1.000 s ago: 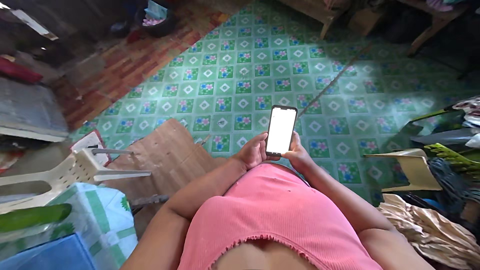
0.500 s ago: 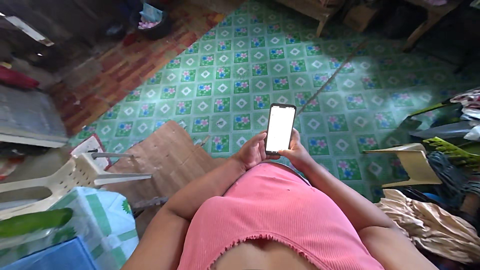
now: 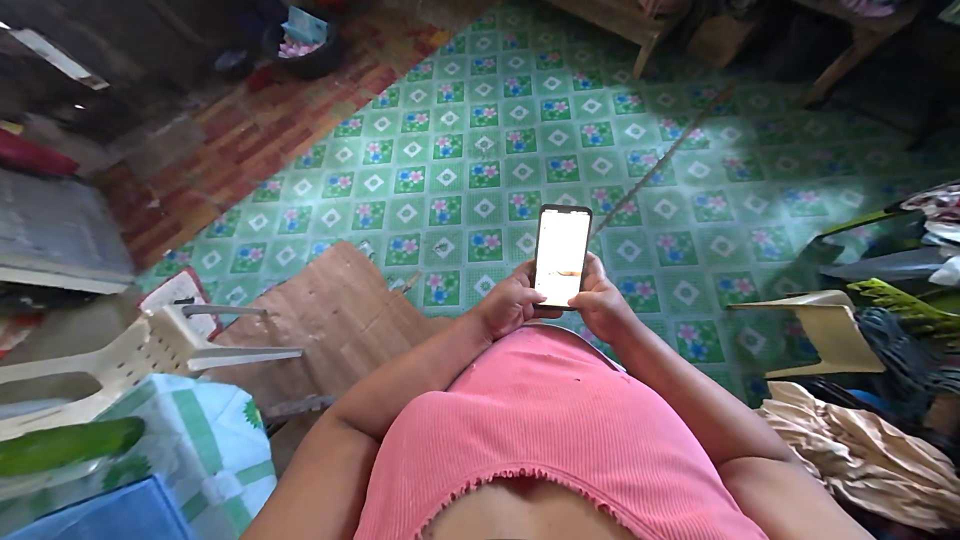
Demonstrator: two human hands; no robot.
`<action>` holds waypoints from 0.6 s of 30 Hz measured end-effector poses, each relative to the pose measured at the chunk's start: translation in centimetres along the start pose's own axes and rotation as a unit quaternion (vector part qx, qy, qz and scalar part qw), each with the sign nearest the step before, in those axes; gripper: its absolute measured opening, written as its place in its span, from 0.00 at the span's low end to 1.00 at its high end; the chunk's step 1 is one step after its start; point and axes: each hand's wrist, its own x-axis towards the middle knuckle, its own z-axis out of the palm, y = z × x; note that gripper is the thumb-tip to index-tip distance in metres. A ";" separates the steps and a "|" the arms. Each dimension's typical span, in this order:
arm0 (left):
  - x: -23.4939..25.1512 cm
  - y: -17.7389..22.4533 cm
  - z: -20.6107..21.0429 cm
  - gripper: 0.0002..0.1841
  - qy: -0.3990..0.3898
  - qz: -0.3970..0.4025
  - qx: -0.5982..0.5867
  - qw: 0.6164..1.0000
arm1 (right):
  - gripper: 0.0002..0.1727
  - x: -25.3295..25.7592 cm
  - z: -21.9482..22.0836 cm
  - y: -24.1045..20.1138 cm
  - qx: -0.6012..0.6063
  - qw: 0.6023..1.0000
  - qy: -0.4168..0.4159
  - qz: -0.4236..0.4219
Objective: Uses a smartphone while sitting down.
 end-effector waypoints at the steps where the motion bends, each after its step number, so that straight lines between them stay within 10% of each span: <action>1: 0.0 0.0 0.0 0.38 0.004 -0.004 0.006 1.000 | 0.54 0.1 0.3 -0.1 -0.025 1.000 0.012 0.001; 18: 0.9 0.6 -0.2 0.39 -0.014 -0.015 0.018 1.000 | 0.55 0.7 1.3 -0.4 -0.132 0.986 0.098 0.002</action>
